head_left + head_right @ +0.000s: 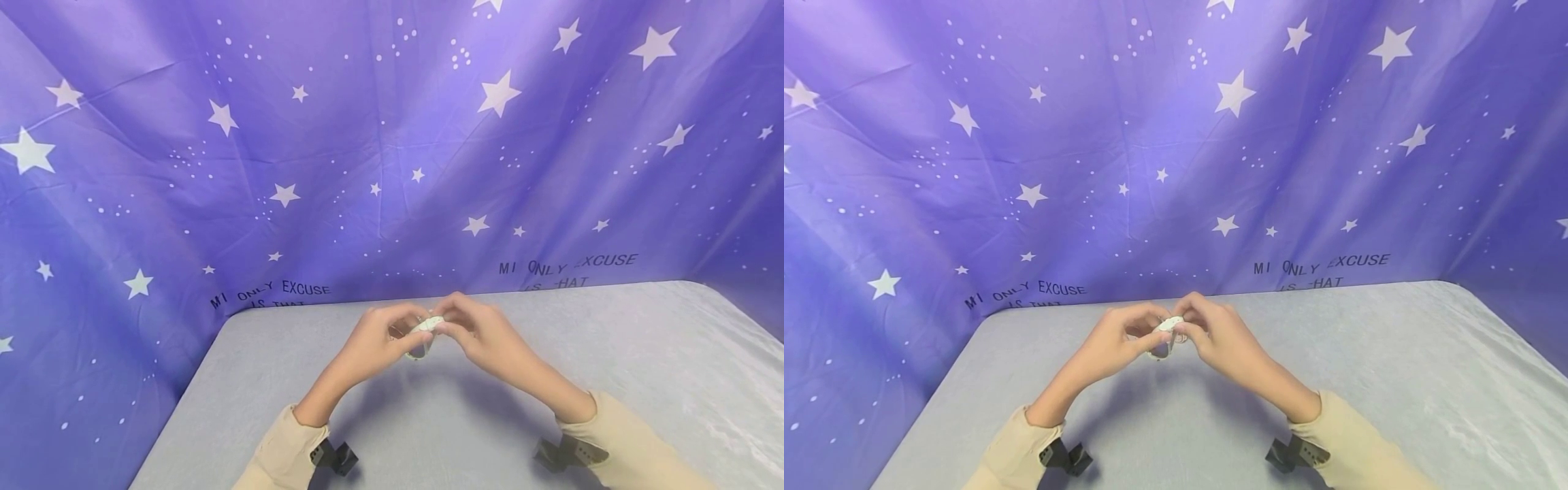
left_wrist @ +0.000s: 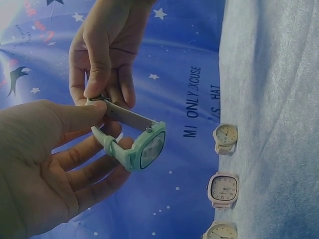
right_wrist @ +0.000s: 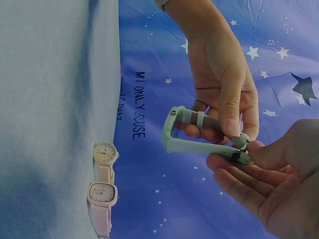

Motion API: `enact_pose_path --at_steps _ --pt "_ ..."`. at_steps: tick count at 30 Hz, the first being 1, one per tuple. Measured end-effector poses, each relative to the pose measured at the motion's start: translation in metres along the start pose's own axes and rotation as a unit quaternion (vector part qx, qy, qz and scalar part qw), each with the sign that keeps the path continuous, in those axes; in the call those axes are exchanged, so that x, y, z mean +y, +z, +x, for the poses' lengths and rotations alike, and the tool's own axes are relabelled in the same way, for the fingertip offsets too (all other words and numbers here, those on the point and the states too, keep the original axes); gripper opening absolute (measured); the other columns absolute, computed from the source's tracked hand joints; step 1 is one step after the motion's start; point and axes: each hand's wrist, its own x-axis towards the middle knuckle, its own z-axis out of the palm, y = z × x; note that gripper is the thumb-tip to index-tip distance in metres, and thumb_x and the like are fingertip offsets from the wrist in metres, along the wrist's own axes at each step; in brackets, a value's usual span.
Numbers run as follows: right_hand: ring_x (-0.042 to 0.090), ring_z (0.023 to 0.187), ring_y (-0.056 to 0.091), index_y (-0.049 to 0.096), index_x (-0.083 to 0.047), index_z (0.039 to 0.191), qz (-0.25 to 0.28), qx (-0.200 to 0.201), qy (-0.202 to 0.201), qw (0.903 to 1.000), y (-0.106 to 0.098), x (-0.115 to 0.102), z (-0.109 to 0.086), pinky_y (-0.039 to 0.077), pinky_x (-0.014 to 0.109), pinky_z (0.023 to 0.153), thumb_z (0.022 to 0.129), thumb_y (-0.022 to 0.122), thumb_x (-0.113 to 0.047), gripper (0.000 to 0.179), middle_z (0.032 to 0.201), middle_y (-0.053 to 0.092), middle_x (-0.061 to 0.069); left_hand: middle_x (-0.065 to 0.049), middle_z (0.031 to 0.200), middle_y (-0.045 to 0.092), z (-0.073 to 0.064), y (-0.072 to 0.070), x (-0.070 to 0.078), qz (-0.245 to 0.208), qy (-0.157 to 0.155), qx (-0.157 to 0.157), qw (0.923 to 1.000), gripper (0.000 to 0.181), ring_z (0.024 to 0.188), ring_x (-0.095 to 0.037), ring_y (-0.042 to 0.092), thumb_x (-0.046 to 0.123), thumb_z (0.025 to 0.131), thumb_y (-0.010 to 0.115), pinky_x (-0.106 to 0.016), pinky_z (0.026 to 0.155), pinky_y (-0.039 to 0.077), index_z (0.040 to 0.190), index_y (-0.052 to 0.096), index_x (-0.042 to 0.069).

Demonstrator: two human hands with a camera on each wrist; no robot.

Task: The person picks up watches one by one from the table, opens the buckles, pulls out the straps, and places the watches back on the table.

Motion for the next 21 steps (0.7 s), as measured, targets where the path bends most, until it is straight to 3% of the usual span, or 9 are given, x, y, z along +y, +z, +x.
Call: enact_pose_path --at_steps 9,15,21 --pt "0.025 0.098 0.076 0.071 -0.010 0.114 -0.036 0.000 -0.016 0.9992 0.0006 0.0002 0.0003 0.063 0.038 0.088 0.092 0.072 -0.006 0.022 0.110 0.077 0.006 0.002 0.085 0.078 0.0002 -0.0002 0.0000 0.029 -0.007 0.009 0.9995 0.020 0.069 -0.004 0.069 0.022 0.090 0.078 -0.022 0.065 0.059 0.109 0.077 0.015" --pt "0.024 0.095 0.076 0.072 -0.008 0.112 -0.048 0.001 -0.021 0.9986 0.0003 0.0004 -0.0006 0.063 0.038 0.088 0.088 0.075 -0.004 0.025 0.109 0.077 0.007 0.000 0.083 0.078 -0.0001 0.0007 0.0014 0.019 -0.013 0.002 0.9997 0.024 0.063 -0.009 0.070 0.023 0.090 0.079 -0.021 0.060 0.058 0.112 0.078 0.013" --pt "0.021 0.093 0.076 0.073 -0.009 0.108 -0.049 -0.001 -0.022 0.9986 0.0009 0.0001 0.0002 0.063 0.036 0.087 0.087 0.076 -0.002 0.023 0.105 0.078 0.005 -0.001 0.087 0.079 -0.0004 0.0018 0.0007 0.014 -0.008 0.002 0.9999 0.025 0.065 -0.010 0.071 0.022 0.090 0.079 -0.021 0.062 0.059 0.113 0.078 0.013"
